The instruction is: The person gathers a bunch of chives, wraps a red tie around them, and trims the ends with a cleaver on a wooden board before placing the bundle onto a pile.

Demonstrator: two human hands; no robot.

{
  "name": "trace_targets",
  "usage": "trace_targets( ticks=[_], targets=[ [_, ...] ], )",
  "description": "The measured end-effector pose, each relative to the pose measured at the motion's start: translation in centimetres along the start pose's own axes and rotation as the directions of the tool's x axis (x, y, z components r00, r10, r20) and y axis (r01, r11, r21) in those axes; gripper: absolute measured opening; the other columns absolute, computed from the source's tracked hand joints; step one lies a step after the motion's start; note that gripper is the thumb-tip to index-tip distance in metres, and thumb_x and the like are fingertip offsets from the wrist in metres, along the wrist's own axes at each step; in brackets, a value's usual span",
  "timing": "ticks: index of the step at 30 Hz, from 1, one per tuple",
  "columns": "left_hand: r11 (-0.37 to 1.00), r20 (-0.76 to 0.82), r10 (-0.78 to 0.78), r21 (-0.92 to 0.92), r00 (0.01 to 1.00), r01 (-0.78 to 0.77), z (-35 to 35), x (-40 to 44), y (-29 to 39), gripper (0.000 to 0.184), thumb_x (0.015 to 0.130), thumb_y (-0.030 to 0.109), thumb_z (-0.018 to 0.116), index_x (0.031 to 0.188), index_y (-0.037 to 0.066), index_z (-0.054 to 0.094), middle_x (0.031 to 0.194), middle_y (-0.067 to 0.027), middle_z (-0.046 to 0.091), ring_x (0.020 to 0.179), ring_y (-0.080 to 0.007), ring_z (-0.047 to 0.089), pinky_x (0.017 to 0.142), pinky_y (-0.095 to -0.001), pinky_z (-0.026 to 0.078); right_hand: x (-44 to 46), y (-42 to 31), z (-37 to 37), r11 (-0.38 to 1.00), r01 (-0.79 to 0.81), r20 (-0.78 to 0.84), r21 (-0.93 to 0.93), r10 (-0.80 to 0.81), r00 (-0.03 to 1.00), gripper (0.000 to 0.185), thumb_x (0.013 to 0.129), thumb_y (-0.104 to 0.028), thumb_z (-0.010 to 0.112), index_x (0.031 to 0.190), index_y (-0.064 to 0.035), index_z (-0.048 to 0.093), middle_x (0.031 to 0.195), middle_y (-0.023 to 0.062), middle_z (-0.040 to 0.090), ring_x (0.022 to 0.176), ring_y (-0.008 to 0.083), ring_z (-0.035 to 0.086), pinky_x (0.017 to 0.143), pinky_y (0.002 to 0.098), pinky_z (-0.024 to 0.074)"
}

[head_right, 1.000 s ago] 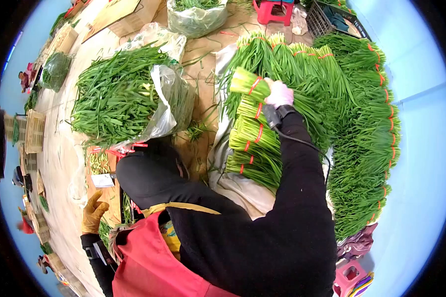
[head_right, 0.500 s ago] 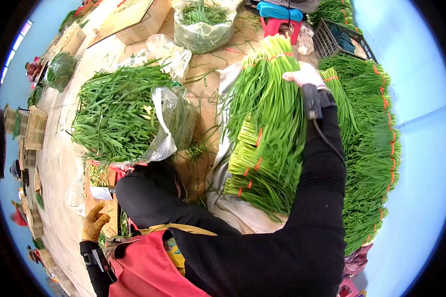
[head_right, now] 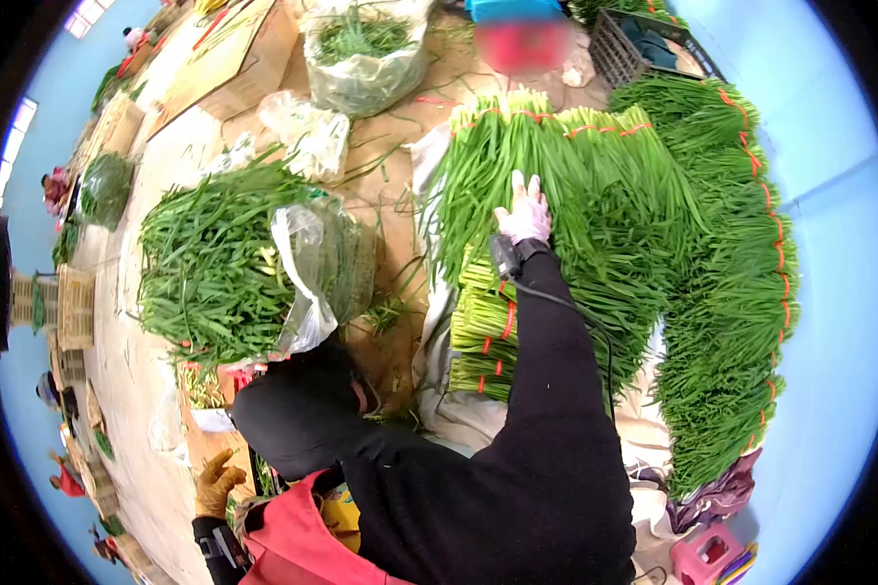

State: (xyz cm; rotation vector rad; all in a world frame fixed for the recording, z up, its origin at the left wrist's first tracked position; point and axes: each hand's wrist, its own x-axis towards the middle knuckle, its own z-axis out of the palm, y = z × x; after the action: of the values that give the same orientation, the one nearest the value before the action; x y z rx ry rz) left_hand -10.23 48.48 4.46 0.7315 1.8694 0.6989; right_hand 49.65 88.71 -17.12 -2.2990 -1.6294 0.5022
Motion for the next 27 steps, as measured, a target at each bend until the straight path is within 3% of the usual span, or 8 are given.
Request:
trace_targets(
  ticks=[4, 10, 13, 16, 19, 21, 24, 27],
  targets=[
    [0.998, 0.034, 0.009, -0.069, 0.999, -0.007, 0.9, 0.9, -0.2, 0.05, 0.083, 0.01, 0.071, 0.128, -0.001, 0.052, 0.089, -0.0119, 0.066, 0.078, -0.0181, 0.064, 0.076, -0.0298, 0.053, -1.8, -2.3, -3.3, 0.989, -0.149, 0.032, -0.017, 0.149, 0.988, 0.084, 0.079, -0.028, 0.066, 0.149, -0.0252, 0.02, 0.154, 0.0153, 0.019, 0.133, 0.0404, 0.035, 0.104, 0.0513, 0.0364],
    [1.0, 0.049, -0.003, 0.004, 0.999, 0.003, 0.7, 1.5, -1.6, 0.048, 0.085, 0.011, 0.068, 0.127, -0.002, 0.051, 0.089, -0.0121, 0.067, 0.078, -0.0186, 0.065, 0.075, -0.0293, 0.052, 4.4, -0.4, -0.8, 0.997, -0.069, 0.163, -0.031, 0.073, 0.984, 0.085, 0.077, -0.003, 0.059, 0.15, -0.0147, 0.019, 0.154, 0.0188, 0.017, 0.124, 0.0358, 0.049, 0.101, 0.0401, 0.0441],
    [0.997, 0.059, 0.044, 0.054, 0.997, -0.048, 0.5, 0.5, -1.5, 0.045, 0.087, 0.011, 0.063, 0.127, -0.004, 0.049, 0.088, -0.0115, 0.068, 0.082, -0.0169, 0.064, 0.075, -0.0282, 0.05, 7.3, 3.3, 4.2, 0.99, 0.139, 0.025, -0.029, -0.138, 0.99, 0.091, 0.071, -0.016, 0.065, 0.149, -0.0072, 0.02, 0.147, 0.0335, 0.023, 0.133, 0.039, 0.038, 0.108, 0.0374, 0.0348],
    [0.999, 0.0, -0.046, 0.002, 0.999, 0.046, 0.4, -0.3, -1.0, 0.05, 0.083, 0.011, 0.07, 0.128, -0.001, 0.053, 0.096, -0.0052, 0.062, 0.088, -0.0141, 0.059, 0.079, -0.0276, 0.049, 7.0, 6.3, 4.9, 0.952, 0.298, 0.037, 0.068, -0.301, 0.953, 0.091, 0.069, -0.025, 0.067, 0.148, -0.0075, 0.025, 0.147, 0.0338, 0.024, 0.141, 0.0416, 0.02, 0.115, 0.0405, 0.019],
    [0.999, -0.006, 0.021, -0.028, 1.0, -0.021, 0.0, -0.4, -0.3, 0.049, 0.084, 0.012, 0.07, 0.128, 0.001, 0.053, 0.097, -0.0032, 0.061, 0.087, -0.0117, 0.056, 0.078, -0.0257, 0.047, 0.5, 3.7, 1.3, 0.977, 0.211, -0.117, 0.03, -0.206, 0.972, 0.081, 0.072, -0.025, 0.071, 0.145, -0.0174, 0.036, 0.147, 0.028, 0.029, 0.137, 0.0386, 0.031, 0.111, 0.0395, 0.0291],
    [0.994, -0.007, 0.106, 0.024, 0.994, -0.105, -0.1, -1.0, 2.6, 0.048, 0.085, 0.014, 0.07, 0.129, 0.003, 0.053, 0.089, -0.0019, 0.062, 0.08, -0.0115, 0.057, 0.072, -0.0259, 0.048, -2.5, 2.7, -0.1, 0.962, 0.27, -0.273, -0.037, -0.269, 0.924, 0.067, 0.073, -0.014, 0.068, 0.137, -0.0109, 0.047, 0.139, 0.0274, 0.042, 0.129, 0.0385, 0.042, 0.108, 0.042, 0.0338],
    [0.678, 0.109, 0.323, 0.666, 0.94, -0.31, 0.4, -3.8, 12.1, 0.056, 0.081, 0.024, 0.072, 0.13, 0.003, 0.052, 0.094, -0.0153, 0.064, 0.092, -0.0242, 0.062, 0.08, -0.0342, 0.049, -5.8, 1.0, -1.3, 0.886, 0.457, -0.452, 0.075, -0.378, 0.808, 0.052, 0.072, 0.003, 0.059, 0.123, -0.0039, 0.06, 0.123, 0.0199, 0.059, 0.119, 0.0332, 0.052, 0.105, 0.04, 0.0371],
    [0.308, 0.34, 0.729, 0.612, 0.594, -0.728, 2.0, -4.9, 16.9, 0.053, 0.08, 0.026, 0.068, 0.127, 0.006, 0.052, 0.078, -0.0143, 0.06, 0.074, -0.0309, 0.06, 0.069, -0.04, 0.046, -7.2, -1.4, -0.8, 0.788, 0.578, -0.471, 0.212, -0.436, 0.767, 0.047, 0.075, 0.009, 0.054, 0.12, -0.0022, 0.061, 0.12, 0.015, 0.062, 0.114, 0.0266, 0.056, 0.102, 0.036, 0.0397]
  ],
)
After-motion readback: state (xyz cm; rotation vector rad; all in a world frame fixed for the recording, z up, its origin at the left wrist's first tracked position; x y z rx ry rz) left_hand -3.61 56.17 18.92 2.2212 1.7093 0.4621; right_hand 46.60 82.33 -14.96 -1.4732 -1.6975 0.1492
